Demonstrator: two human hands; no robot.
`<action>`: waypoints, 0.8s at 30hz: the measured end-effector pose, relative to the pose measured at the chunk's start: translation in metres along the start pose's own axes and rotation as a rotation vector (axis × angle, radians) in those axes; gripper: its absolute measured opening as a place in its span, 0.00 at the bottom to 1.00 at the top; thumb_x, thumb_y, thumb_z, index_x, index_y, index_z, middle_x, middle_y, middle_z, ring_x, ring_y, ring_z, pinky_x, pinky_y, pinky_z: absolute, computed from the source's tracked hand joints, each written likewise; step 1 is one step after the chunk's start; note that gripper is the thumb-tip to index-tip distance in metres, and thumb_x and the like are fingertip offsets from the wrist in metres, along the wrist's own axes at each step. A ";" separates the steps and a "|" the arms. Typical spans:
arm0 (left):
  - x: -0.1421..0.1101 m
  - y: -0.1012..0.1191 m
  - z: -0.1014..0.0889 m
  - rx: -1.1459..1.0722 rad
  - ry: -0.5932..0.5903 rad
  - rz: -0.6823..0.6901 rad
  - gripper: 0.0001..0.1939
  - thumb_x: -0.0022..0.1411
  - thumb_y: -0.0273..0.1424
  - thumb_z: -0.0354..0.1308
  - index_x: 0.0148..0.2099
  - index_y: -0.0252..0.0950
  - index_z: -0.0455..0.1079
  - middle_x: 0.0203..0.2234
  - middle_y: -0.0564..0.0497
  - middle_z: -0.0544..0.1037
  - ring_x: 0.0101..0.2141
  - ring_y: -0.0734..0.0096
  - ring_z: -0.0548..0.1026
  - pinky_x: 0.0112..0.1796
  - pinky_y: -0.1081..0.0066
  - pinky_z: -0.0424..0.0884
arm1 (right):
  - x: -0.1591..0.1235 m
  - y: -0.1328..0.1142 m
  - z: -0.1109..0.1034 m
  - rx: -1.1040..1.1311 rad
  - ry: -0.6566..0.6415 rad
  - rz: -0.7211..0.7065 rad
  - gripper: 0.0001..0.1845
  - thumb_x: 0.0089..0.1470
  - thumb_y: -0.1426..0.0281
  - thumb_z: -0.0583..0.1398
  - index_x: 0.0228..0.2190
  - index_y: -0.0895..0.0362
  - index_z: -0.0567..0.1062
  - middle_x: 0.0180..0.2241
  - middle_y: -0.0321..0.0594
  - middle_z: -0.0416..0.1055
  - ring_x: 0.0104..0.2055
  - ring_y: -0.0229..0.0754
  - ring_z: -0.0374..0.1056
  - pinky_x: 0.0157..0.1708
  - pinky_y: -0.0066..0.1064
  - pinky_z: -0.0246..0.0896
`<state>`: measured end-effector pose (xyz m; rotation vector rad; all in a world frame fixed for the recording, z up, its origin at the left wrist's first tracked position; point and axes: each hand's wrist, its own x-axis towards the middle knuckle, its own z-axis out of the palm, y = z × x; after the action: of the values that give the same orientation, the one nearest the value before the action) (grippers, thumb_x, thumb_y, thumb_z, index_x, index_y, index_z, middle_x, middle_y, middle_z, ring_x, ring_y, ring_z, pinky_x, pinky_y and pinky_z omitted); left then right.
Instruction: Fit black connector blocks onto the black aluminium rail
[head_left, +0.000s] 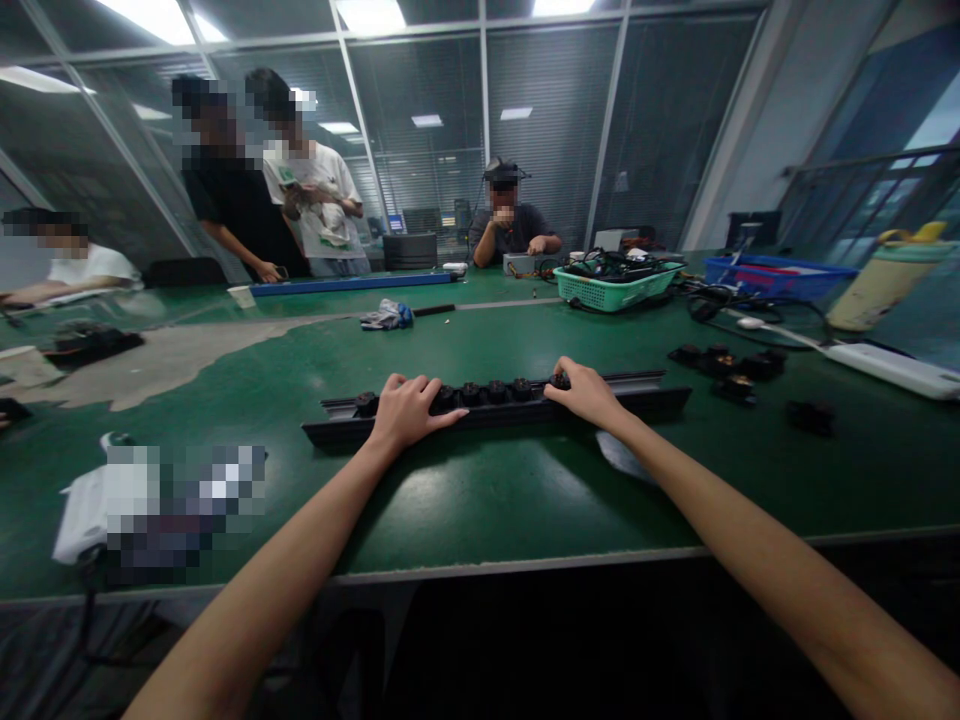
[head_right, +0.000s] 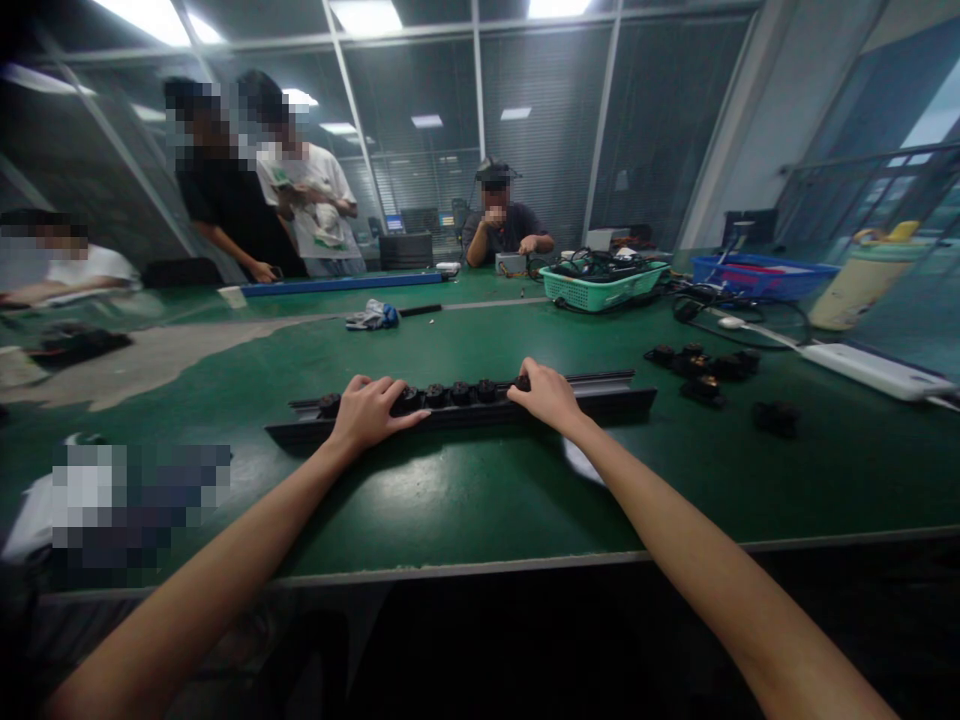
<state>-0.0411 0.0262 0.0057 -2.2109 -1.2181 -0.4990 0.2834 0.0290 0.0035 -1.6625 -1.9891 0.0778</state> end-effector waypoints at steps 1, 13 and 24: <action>0.000 0.000 0.000 0.002 -0.003 0.000 0.33 0.62 0.61 0.46 0.42 0.36 0.74 0.33 0.43 0.77 0.32 0.60 0.73 0.43 0.59 0.61 | 0.000 0.000 0.000 0.000 0.003 -0.002 0.11 0.52 0.60 0.58 0.34 0.54 0.67 0.33 0.42 0.73 0.35 0.44 0.66 0.34 0.31 0.55; 0.000 0.000 -0.001 0.010 -0.007 0.000 0.33 0.62 0.61 0.45 0.41 0.36 0.73 0.33 0.43 0.77 0.31 0.60 0.73 0.42 0.59 0.61 | 0.001 0.008 -0.002 0.013 -0.006 -0.003 0.12 0.51 0.60 0.58 0.34 0.54 0.68 0.32 0.42 0.72 0.35 0.44 0.66 0.34 0.31 0.56; 0.000 0.000 0.000 -0.017 0.003 -0.001 0.33 0.61 0.61 0.46 0.42 0.36 0.74 0.33 0.43 0.77 0.31 0.59 0.73 0.42 0.58 0.61 | 0.001 0.009 -0.005 -0.004 -0.009 0.022 0.12 0.51 0.59 0.59 0.34 0.53 0.68 0.32 0.42 0.73 0.34 0.44 0.66 0.33 0.30 0.55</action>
<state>-0.0412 0.0263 0.0062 -2.2230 -1.2180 -0.5154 0.2934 0.0302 0.0044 -1.6899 -1.9787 0.0895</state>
